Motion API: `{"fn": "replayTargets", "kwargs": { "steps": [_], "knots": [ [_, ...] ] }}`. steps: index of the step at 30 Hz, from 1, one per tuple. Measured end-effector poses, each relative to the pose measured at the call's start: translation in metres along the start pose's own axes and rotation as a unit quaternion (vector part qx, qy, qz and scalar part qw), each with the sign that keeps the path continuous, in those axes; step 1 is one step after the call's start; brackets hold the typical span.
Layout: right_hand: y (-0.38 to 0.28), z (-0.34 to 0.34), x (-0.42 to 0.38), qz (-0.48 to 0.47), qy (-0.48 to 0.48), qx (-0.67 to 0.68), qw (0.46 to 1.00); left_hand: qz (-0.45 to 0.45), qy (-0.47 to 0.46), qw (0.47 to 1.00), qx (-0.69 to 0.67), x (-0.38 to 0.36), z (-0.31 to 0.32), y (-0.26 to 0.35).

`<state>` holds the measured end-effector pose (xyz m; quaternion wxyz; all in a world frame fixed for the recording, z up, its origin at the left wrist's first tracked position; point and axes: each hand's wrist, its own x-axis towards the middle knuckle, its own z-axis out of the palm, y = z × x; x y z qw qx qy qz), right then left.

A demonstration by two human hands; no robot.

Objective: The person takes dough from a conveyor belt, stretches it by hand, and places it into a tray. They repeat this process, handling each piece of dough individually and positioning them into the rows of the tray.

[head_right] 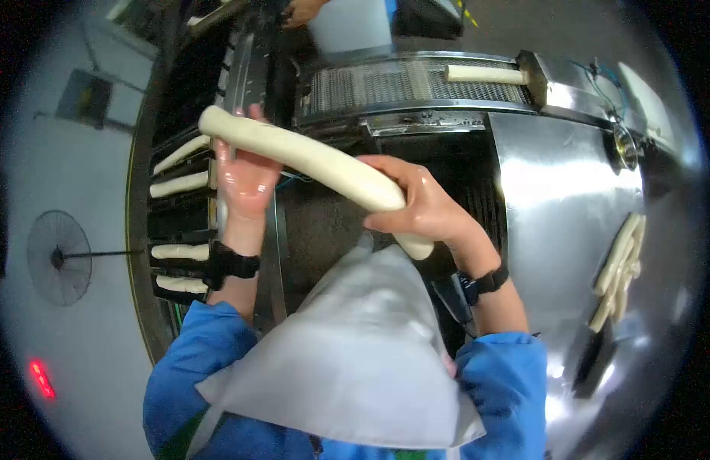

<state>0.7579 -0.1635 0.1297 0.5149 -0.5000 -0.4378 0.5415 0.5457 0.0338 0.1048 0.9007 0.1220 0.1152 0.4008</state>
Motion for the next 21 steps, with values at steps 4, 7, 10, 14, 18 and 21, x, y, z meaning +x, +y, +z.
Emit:
{"fn": "replayTargets", "kwargs": {
  "steps": [4,7,10,14,18,21],
  "knots": [
    [-0.018,0.002,0.019,-0.107,0.006,-0.183,0.977,-0.038,0.028,0.999,-0.005,0.005,0.016,-0.034],
    [-0.018,0.039,0.056,-0.019,-0.037,-0.337,0.941,0.004,-0.003,0.993,-0.12,0.025,-0.032,0.023],
    [-0.009,0.037,0.085,0.068,-0.116,-0.315,0.94,-0.005,-0.064,0.987,-0.149,0.032,-0.048,0.065],
    [0.037,0.05,0.112,0.151,-0.16,-0.187,0.957,0.05,-0.103,0.983,-0.142,0.024,-0.075,0.101],
    [0.069,0.085,0.144,0.029,-0.114,-0.185,0.976,0.122,0.025,0.989,-0.084,0.016,-0.07,0.112],
    [0.084,0.118,0.163,-0.057,-0.059,-0.28,0.956,0.139,0.025,0.987,0.081,0.015,-0.091,0.132]
  ]
}}
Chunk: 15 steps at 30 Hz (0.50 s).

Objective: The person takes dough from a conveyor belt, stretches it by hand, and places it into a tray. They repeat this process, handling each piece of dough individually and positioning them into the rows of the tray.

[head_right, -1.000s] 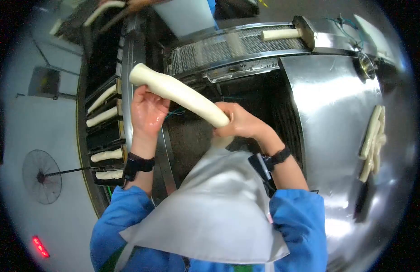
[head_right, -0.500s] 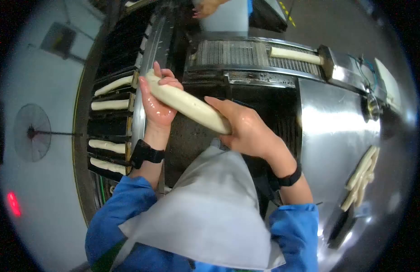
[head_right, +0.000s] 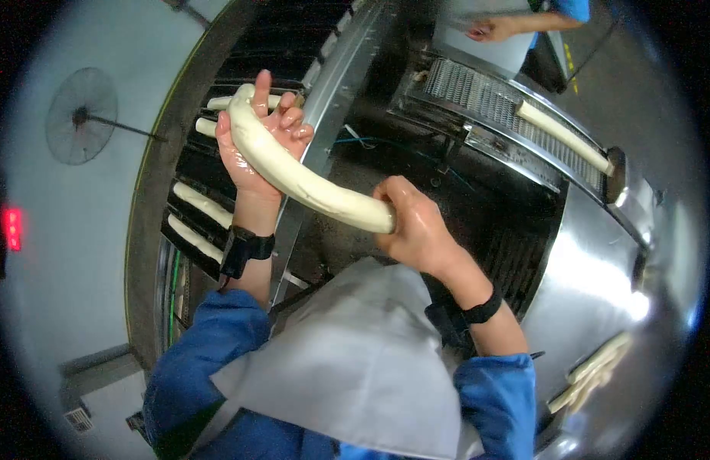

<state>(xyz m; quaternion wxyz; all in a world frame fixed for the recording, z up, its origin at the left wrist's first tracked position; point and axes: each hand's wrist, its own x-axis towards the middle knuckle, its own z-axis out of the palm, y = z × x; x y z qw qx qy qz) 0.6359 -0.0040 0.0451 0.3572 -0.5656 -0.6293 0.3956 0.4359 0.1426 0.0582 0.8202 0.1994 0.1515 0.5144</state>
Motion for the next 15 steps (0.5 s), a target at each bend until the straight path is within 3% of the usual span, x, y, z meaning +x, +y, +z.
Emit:
{"fn": "replayTargets", "kwargs": {
  "steps": [4,8,9,11,15],
  "knots": [
    [-0.002,0.028,0.038,-0.039,0.03,-0.027,0.998,-0.001,0.0,1.0,0.018,0.003,-0.038,0.026],
    [-0.002,0.043,0.078,-0.034,0.02,-0.031,0.999,0.065,0.105,0.992,-0.017,0.01,-0.039,0.046],
    [-0.007,0.049,0.09,-0.074,0.03,0.011,0.997,0.077,0.134,0.988,-0.02,0.013,-0.037,0.051],
    [-0.016,0.062,0.113,-0.135,0.054,0.051,0.988,0.081,0.14,0.986,-0.029,0.021,-0.042,0.058],
    [-0.026,0.088,0.146,-0.115,0.05,0.145,0.981,0.055,0.094,0.994,-0.025,0.027,-0.062,0.066]
  ]
}}
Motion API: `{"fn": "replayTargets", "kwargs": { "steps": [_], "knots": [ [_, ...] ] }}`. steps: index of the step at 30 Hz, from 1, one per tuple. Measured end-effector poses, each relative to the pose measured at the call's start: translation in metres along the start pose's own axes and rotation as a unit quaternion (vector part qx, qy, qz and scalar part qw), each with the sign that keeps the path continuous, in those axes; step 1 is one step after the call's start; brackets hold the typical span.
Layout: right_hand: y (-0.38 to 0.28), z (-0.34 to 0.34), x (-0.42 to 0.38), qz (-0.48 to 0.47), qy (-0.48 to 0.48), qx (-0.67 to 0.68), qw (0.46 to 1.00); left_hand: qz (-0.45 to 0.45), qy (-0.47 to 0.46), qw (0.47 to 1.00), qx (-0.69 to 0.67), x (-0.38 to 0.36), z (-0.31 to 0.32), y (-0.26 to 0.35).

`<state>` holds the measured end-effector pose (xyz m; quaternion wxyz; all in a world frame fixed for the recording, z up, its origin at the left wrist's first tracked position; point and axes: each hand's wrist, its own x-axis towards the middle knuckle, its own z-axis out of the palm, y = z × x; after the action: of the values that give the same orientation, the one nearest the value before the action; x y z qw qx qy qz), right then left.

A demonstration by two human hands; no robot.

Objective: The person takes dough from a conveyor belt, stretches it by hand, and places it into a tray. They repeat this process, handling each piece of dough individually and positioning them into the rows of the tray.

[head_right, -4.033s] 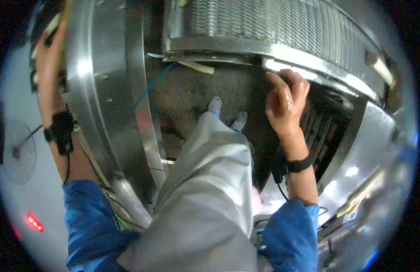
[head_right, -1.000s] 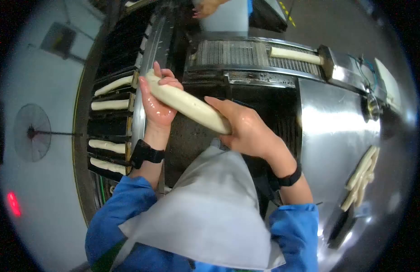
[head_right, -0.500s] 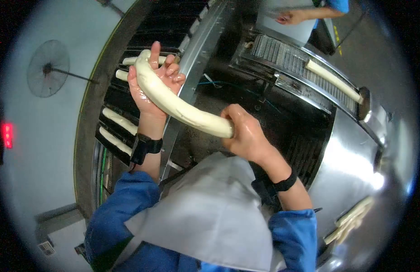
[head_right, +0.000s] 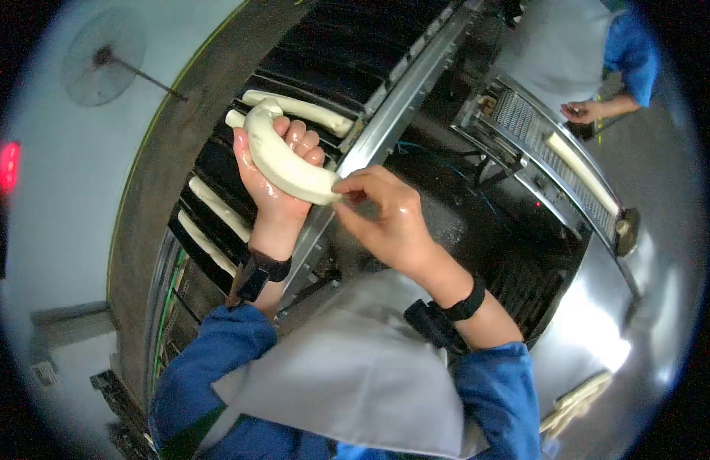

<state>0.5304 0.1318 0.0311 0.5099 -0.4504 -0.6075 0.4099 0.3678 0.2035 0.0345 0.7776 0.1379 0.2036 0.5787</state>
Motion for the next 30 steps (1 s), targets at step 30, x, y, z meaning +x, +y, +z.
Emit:
{"fn": "replayTargets", "kwargs": {
  "steps": [30],
  "knots": [
    [0.063,0.064,0.103,-0.01,-0.096,0.198,0.975,0.232,0.201,0.93,0.202,0.047,-0.096,0.036]
  ]
}}
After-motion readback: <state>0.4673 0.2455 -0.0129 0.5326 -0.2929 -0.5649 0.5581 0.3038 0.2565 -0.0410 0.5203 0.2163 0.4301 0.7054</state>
